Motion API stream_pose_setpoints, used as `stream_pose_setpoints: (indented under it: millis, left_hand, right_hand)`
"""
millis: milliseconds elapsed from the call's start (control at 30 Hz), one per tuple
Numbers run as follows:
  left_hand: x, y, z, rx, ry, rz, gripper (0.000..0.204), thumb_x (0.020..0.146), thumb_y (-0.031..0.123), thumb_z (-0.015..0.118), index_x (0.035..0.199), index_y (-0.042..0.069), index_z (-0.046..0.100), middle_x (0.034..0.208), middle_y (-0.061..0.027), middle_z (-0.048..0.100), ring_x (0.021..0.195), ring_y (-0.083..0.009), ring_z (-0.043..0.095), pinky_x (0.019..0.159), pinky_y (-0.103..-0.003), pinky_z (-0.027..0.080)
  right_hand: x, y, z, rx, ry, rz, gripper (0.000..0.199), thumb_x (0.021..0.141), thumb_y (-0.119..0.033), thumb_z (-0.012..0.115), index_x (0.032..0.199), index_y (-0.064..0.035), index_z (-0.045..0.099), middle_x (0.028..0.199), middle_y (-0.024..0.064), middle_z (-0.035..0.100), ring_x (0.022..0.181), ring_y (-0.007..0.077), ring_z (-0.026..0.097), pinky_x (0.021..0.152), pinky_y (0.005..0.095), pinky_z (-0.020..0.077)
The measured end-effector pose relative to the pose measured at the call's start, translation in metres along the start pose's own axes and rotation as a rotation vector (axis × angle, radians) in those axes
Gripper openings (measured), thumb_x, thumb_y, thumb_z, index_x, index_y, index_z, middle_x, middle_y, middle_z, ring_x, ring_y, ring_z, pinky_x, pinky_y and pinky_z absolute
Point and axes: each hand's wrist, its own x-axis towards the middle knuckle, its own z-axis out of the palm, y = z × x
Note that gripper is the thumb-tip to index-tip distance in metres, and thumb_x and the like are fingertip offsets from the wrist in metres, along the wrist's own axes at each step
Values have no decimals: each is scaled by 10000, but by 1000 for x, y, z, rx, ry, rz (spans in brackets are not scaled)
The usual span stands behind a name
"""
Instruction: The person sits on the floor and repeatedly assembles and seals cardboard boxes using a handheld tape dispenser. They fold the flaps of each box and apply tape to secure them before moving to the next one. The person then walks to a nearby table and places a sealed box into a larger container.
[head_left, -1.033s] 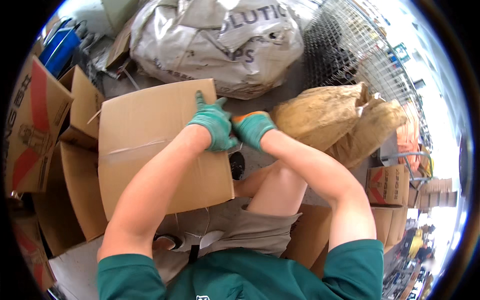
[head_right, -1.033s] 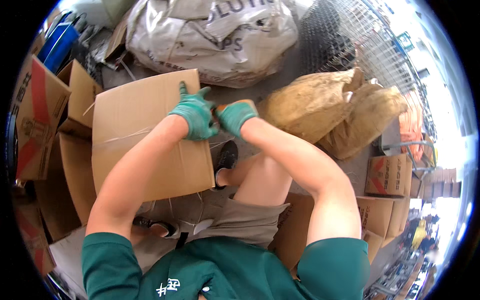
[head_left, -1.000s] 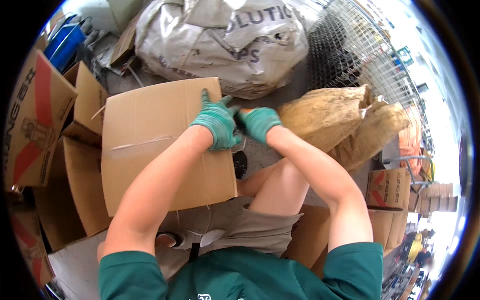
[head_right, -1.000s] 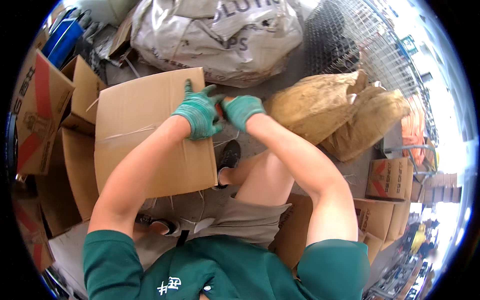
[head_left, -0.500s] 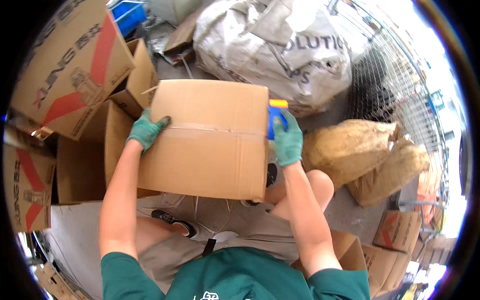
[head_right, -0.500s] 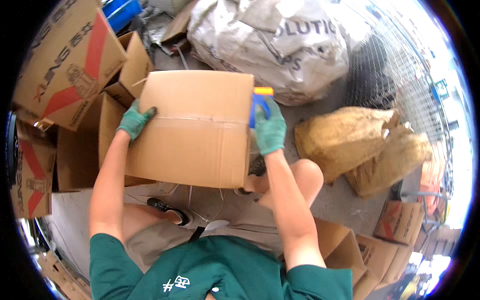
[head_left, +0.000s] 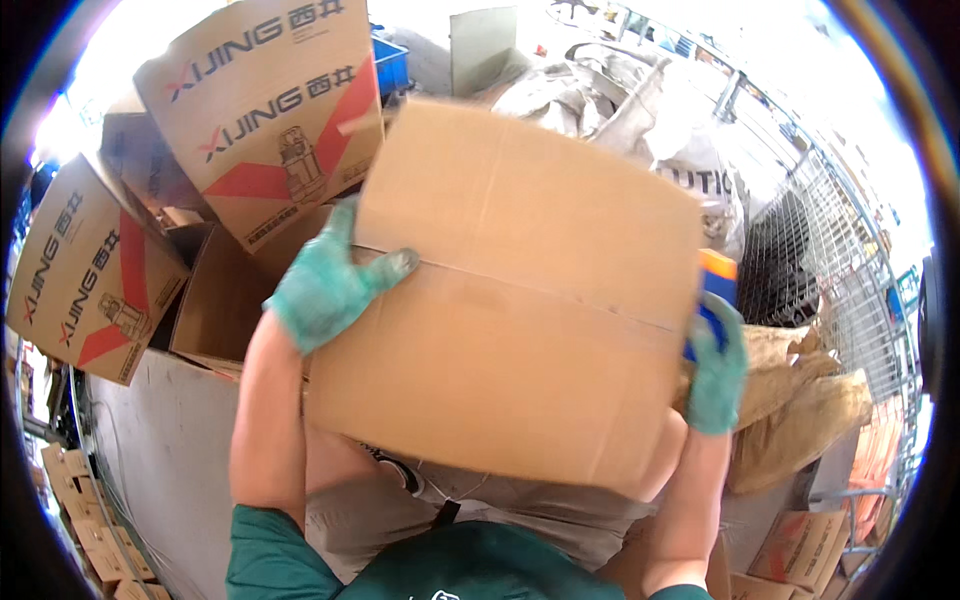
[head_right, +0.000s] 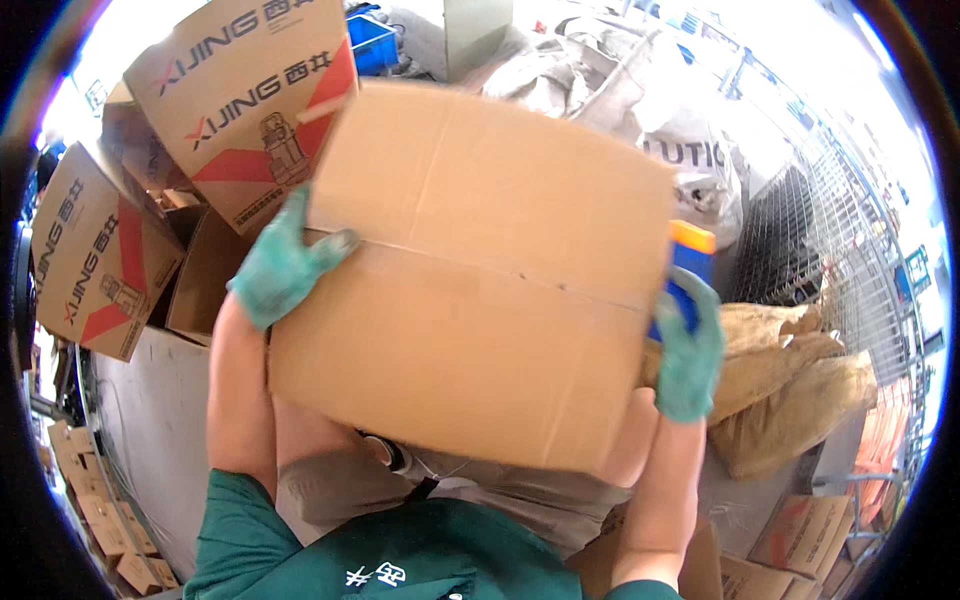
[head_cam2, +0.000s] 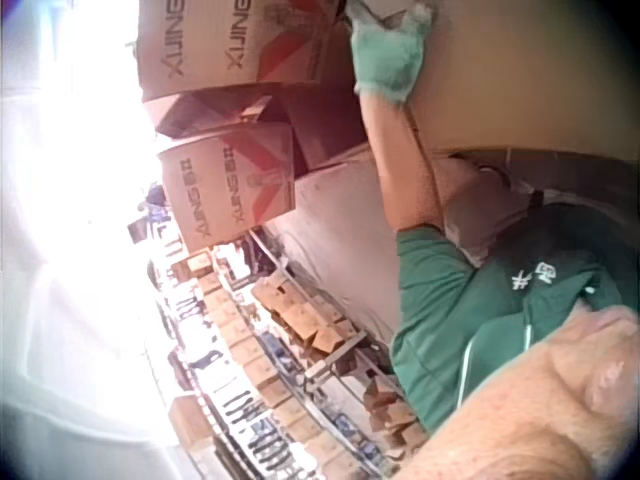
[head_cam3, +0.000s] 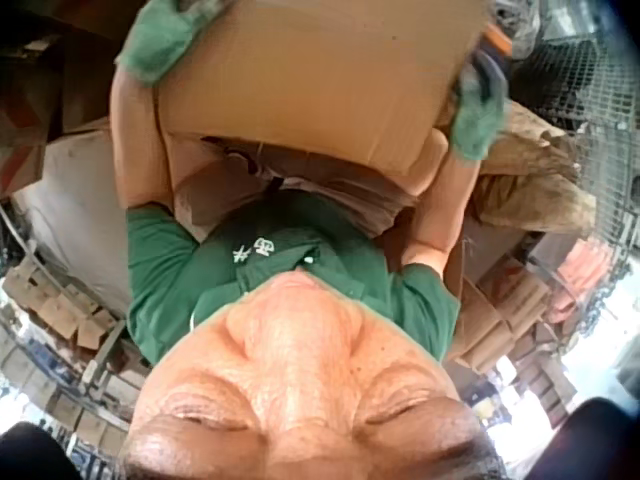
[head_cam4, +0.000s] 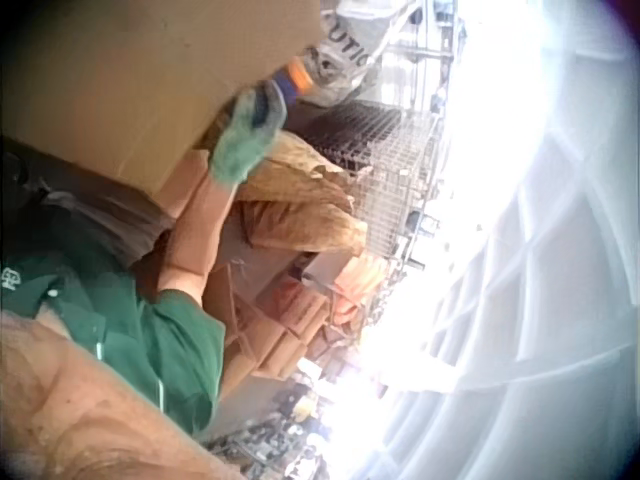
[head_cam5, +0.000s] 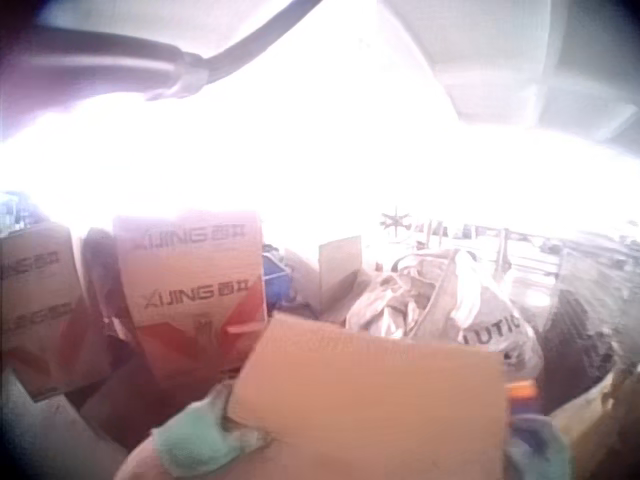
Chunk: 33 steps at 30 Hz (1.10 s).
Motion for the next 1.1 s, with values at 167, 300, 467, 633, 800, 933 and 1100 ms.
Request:
stream_pose_setpoints:
  millis: [167,300,467,633,800,933,1100]
  left_hand:
    - [-82,-42,-4,-245,189,618,1026,865,668,735,1533,-32,394,1560,-202,463,1427,-315,459,1176,-452,361]
    - [-97,-130,-20,-952,167,-391,1050,912,913,231,1596,130,378,1614,-154,403,1458,-411,406,1174,-643,321]
    - [-75,-202,7,-1006,-6,-540,1007,944,872,258,1660,165,224,1698,-127,283,1533,-396,304,1190,-677,268]
    - [-45,-185,65,-689,35,-557,865,1023,624,499,1677,163,169,1702,-163,264,1560,-308,279,1234,-467,302]
    - [-6,-200,69,-302,-29,-283,907,950,178,737,1671,137,189,1666,-193,322,1535,-322,322,1246,-400,293]
    - [59,-232,48,199,89,-235,879,918,170,736,1648,104,252,1644,-234,337,1518,-355,355,1243,-396,316]
    - [165,-218,18,892,109,8,710,912,167,732,1524,26,404,1268,-241,655,1151,-390,655,960,-454,537]
  right_hand:
    - [-24,53,-57,648,-247,-169,486,977,-184,694,1420,-36,561,1268,107,684,1185,211,639,1032,377,530]
    - [44,139,-34,619,-350,275,429,954,-98,704,1364,-6,619,1213,87,716,1057,180,689,933,337,568]
    - [61,193,72,205,-515,371,333,926,-43,700,1253,21,700,1117,84,746,935,166,698,841,310,571]
    - [66,230,122,142,-428,408,227,953,-35,678,1169,-11,741,991,47,743,866,134,674,795,303,562]
    - [66,200,148,63,-519,425,194,956,-43,673,1134,-17,746,970,40,720,847,123,655,785,310,561]
    - [75,198,146,-2,-409,308,203,944,-79,680,1126,-27,756,930,35,708,789,118,630,741,301,548]
    - [79,137,152,-372,-289,152,199,945,-128,692,1121,-53,746,906,128,739,780,176,671,770,348,554]
